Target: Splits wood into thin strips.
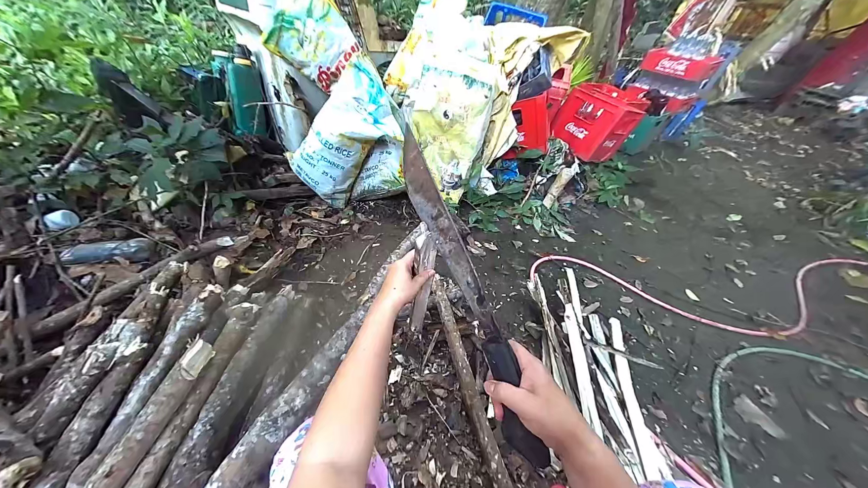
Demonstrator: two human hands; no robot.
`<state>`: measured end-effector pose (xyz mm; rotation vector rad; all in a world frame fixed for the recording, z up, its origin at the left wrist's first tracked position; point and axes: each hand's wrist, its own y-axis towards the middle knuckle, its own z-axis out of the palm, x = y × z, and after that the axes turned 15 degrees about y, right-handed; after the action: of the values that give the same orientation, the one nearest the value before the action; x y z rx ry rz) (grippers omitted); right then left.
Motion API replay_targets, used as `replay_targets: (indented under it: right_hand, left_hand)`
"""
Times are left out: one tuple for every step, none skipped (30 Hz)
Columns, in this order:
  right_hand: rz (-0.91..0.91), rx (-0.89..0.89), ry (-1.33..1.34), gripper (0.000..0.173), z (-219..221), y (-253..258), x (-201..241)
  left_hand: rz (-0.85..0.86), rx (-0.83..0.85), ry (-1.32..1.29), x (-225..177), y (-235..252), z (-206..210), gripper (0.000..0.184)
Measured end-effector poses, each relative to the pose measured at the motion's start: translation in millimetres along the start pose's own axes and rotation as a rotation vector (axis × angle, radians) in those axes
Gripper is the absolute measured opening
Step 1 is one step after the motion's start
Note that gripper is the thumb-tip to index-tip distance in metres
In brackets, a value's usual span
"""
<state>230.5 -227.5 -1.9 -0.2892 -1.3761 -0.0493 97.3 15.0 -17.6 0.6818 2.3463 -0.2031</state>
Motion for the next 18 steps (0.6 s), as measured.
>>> replay_targets:
  right_hand:
    - [0.025,0.017,0.092,0.044,1,-2,3]
    - [0.038,0.022,0.132,0.044,1,-3,5]
    - [0.035,0.013,0.115,0.044,1,-3,7]
    - [0.015,-0.015,0.029,0.044,1,-3,9]
    - [-0.014,-0.054,-0.111,0.046,1,-3,10]
    - [-0.061,-0.094,-0.257,0.048,0,-3,11]
    - [-0.122,-0.13,-0.363,0.049,0,-2,10]
    - [-0.195,-0.161,-0.425,0.048,0,-3,10]
    - [-0.272,-0.185,-0.451,0.048,1,-4,11]
    - [-0.346,-0.202,-0.456,0.048,2,-4,12]
    - [-0.4,-0.212,-0.443,0.048,3,-5,14]
    - [-0.43,-0.222,-0.43,0.048,5,-4,15]
    - [-0.437,-0.228,-0.426,0.048,6,-2,17]
    - [-0.414,-0.223,-0.433,0.047,8,0,19]
    - [-0.355,-0.208,-0.454,0.047,8,2,21]
    - [-0.257,-0.18,-0.486,0.047,9,4,24]
    - [-0.132,-0.146,-0.527,0.047,9,8,27]
    - [-0.018,-0.119,-0.569,0.047,9,13,29]
  left_hand:
    - [0.001,0.001,0.01,0,1,0,0.042]
    - [0.001,0.005,0.019,-1,1,0,0.042]
    - [0.004,0.004,0.024,-1,2,1,0.042]
    - [0.008,-0.004,0.02,-2,3,2,0.041]
    - [0.01,-0.01,0.014,-4,3,3,0.04]
    - [0.011,-0.016,0.005,-5,4,3,0.04]
    - [0.013,-0.022,-0.002,-5,5,5,0.04]
    - [0.016,-0.028,-0.007,-5,5,6,0.039]
    - [0.018,-0.027,-0.008,-5,5,6,0.039]
    - [0.018,-0.025,-0.011,-5,6,5,0.039]
    - [0.016,-0.021,-0.016,-5,6,4,0.039]
    - [0.013,-0.02,-0.022,-4,7,4,0.039]
    - [0.009,-0.02,-0.027,-3,7,4,0.039]
    - [0.004,-0.021,-0.029,-3,8,4,0.039]
    - [0.004,-0.022,-0.031,-2,9,4,0.039]
    - [0.007,-0.023,-0.03,-2,9,5,0.039]
    - [0.014,-0.023,-0.032,-2,10,5,0.039]
    - [0.021,-0.019,-0.035,-1,10,5,0.038]
